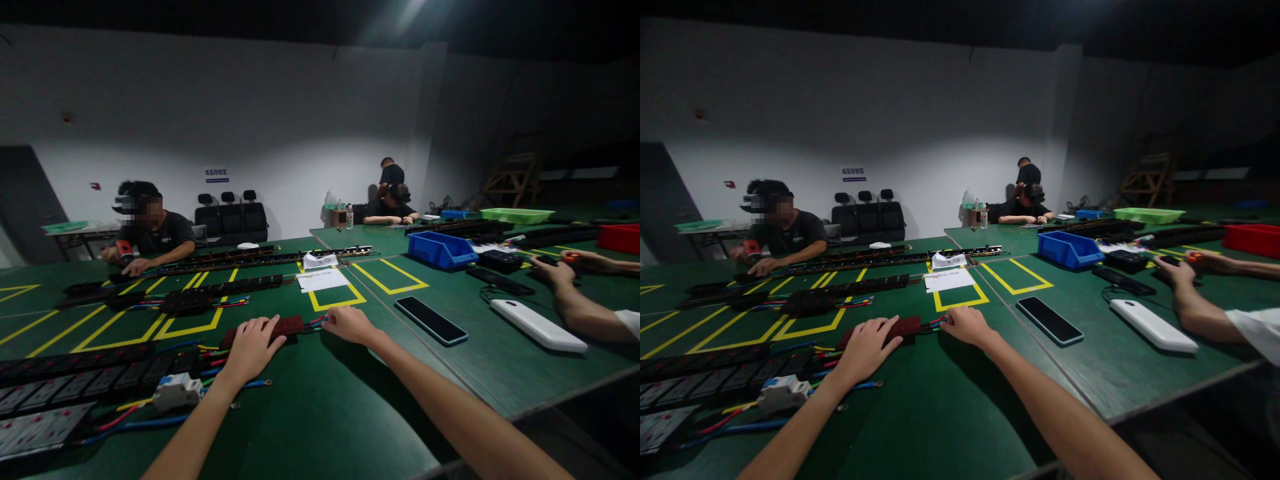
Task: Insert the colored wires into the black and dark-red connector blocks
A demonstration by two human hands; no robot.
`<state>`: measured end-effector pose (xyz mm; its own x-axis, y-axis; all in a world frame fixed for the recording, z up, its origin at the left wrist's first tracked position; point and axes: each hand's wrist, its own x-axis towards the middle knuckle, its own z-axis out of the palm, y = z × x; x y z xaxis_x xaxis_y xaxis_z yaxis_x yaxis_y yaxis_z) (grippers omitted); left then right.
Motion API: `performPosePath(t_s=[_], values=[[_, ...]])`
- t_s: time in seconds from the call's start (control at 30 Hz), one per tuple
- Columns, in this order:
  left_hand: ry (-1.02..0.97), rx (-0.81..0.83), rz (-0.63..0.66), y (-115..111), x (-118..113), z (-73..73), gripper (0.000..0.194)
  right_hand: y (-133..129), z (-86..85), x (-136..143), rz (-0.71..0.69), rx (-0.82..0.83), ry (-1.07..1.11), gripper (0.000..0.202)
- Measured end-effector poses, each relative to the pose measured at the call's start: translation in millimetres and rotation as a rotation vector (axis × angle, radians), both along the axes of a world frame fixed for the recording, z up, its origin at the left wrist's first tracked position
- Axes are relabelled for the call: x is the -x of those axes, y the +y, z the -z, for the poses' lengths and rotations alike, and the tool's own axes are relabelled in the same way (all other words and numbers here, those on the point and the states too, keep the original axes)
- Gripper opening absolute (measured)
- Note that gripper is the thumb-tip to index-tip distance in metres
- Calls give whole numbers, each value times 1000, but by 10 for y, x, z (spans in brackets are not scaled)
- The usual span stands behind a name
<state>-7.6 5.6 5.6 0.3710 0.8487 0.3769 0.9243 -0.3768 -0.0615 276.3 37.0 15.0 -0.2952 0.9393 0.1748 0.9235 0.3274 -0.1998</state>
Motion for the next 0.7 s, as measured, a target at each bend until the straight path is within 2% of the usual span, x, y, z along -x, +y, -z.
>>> performPosePath(t_s=[0.4,0.53,0.7], values=[[16,-8,3,-9,-15,-12,55,-1,-97,-78,-48,15,-120,22],[15,-12,1,-9,-13,-8,55,-43,-128,-65,-100,21,-107,22],[1,-36,16,-2,-6,9,56,-68,-123,-43,-83,22,-105,25]])
